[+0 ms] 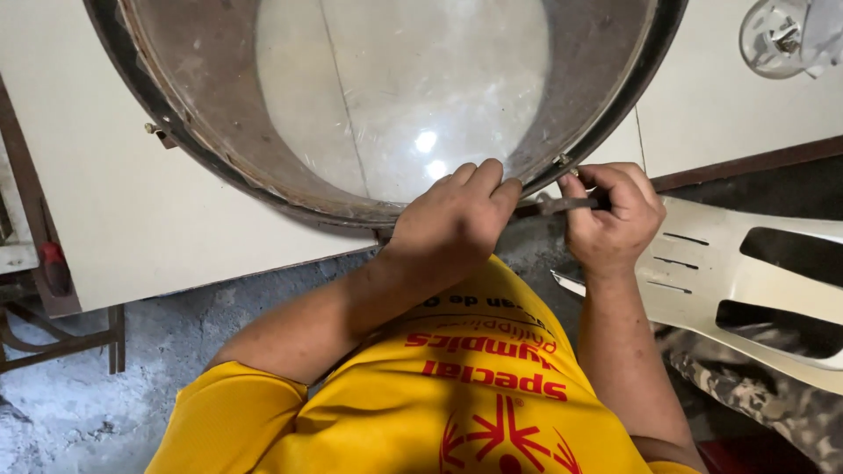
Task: The person uses a wrench to tighten screws on the rim of a large metal bowl. They rotate the bowl to access different screws and occasionally use their hands to adjust the fasteners.
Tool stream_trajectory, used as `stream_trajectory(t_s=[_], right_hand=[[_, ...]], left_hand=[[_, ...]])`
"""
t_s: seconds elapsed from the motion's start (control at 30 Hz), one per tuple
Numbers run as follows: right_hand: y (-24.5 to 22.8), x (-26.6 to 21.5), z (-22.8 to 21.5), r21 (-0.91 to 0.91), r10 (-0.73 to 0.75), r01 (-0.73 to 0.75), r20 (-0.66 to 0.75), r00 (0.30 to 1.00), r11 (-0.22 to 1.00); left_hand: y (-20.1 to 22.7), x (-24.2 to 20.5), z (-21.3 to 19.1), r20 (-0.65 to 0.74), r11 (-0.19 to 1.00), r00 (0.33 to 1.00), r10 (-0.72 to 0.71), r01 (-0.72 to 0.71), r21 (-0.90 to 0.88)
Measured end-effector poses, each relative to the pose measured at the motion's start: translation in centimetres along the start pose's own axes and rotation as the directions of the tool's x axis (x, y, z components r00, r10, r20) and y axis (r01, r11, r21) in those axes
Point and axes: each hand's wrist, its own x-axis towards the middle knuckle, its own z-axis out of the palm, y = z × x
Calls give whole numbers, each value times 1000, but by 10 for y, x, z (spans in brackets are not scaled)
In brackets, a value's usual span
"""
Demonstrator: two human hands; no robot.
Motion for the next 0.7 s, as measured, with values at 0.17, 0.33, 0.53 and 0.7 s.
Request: stream_trajectory(t_s=[0.17, 0.33, 0.53, 0.7], right_hand=[[2, 4, -4, 63, -28, 25, 46, 999, 998], [2, -2, -5, 61, 81, -85, 66, 994, 994], [-7, -1, -3, 1, 39, -39, 64, 997, 999], [3, -11, -2, -5, 135, -135, 27, 990, 991]], left_hand=[[3, 1, 4, -70, 1000, 998, -1, 3, 26], [3, 4, 2, -211, 991, 976, 49, -22, 128], [3, 5, 1, -309, 963, 947, 84, 3, 271], [5, 3, 3, -396, 954, 917, 54, 70, 292]])
